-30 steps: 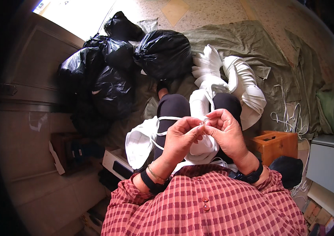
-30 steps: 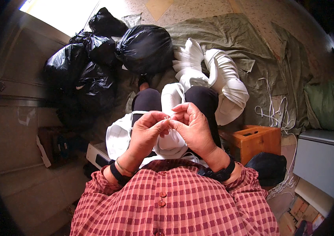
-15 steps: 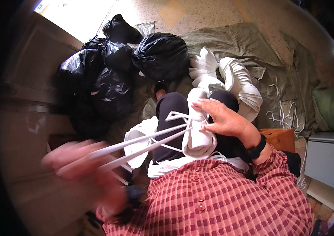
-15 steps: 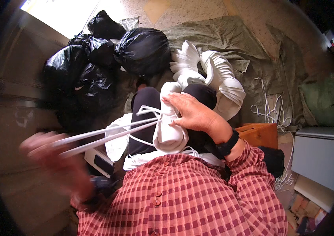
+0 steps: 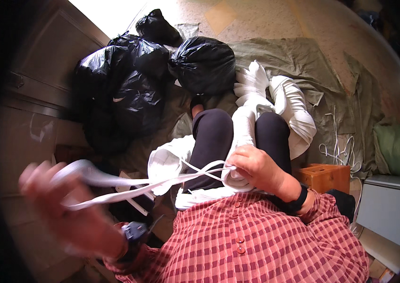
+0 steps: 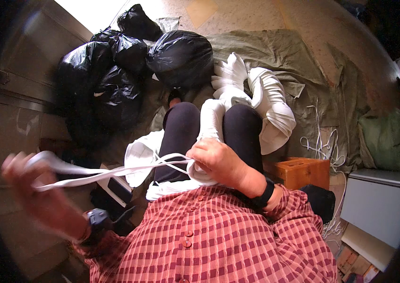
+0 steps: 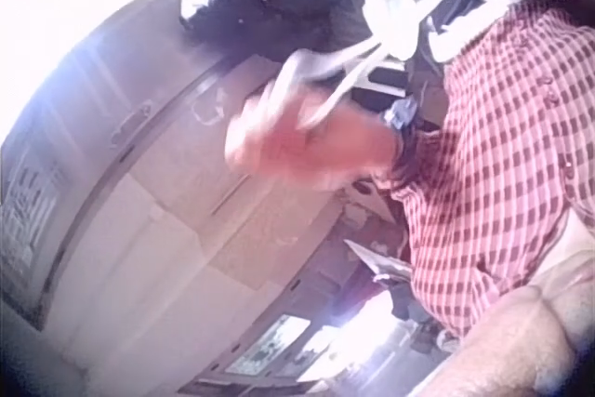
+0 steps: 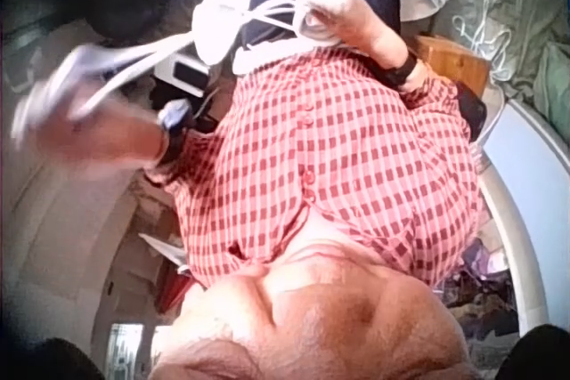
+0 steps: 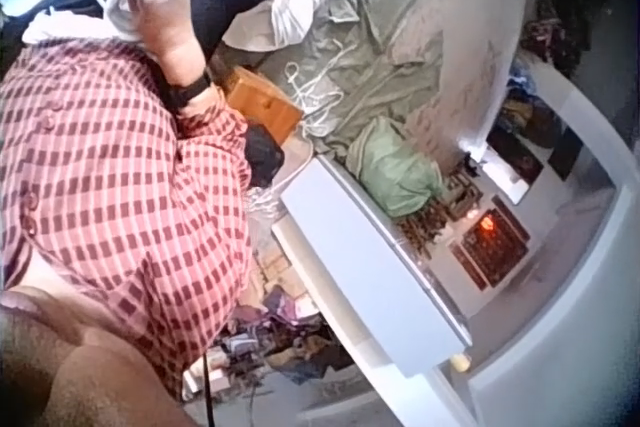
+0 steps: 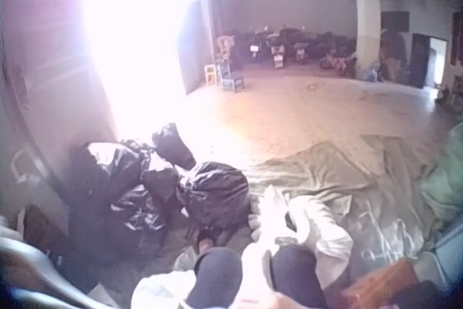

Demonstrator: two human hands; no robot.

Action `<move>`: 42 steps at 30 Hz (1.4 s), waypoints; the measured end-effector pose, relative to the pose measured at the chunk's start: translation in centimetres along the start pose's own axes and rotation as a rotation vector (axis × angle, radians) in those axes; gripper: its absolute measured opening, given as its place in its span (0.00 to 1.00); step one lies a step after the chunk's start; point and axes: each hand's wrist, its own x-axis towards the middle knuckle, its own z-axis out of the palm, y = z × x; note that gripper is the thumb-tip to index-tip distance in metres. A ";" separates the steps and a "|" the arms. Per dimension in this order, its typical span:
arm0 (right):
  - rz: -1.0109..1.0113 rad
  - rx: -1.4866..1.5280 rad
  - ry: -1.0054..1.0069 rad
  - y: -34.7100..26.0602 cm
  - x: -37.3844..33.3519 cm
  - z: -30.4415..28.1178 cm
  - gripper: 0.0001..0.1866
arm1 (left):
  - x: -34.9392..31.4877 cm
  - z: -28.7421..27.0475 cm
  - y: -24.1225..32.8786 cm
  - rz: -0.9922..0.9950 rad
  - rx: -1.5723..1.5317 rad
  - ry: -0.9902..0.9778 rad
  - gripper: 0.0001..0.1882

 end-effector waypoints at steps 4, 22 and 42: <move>-0.003 0.031 0.009 -0.5 -1.7 0.5 0.11 | -2.1 9.2 11.6 -0.561 -1.413 -0.691 0.08; -0.008 0.201 -0.098 -2.9 -3.6 -4.5 0.13 | -7.8 14.0 19.5 -0.345 -1.397 -1.053 0.17; 0.357 -0.300 -0.129 3.0 0.8 -3.0 0.04 | -8.6 13.0 19.3 0.453 -1.204 -0.684 0.19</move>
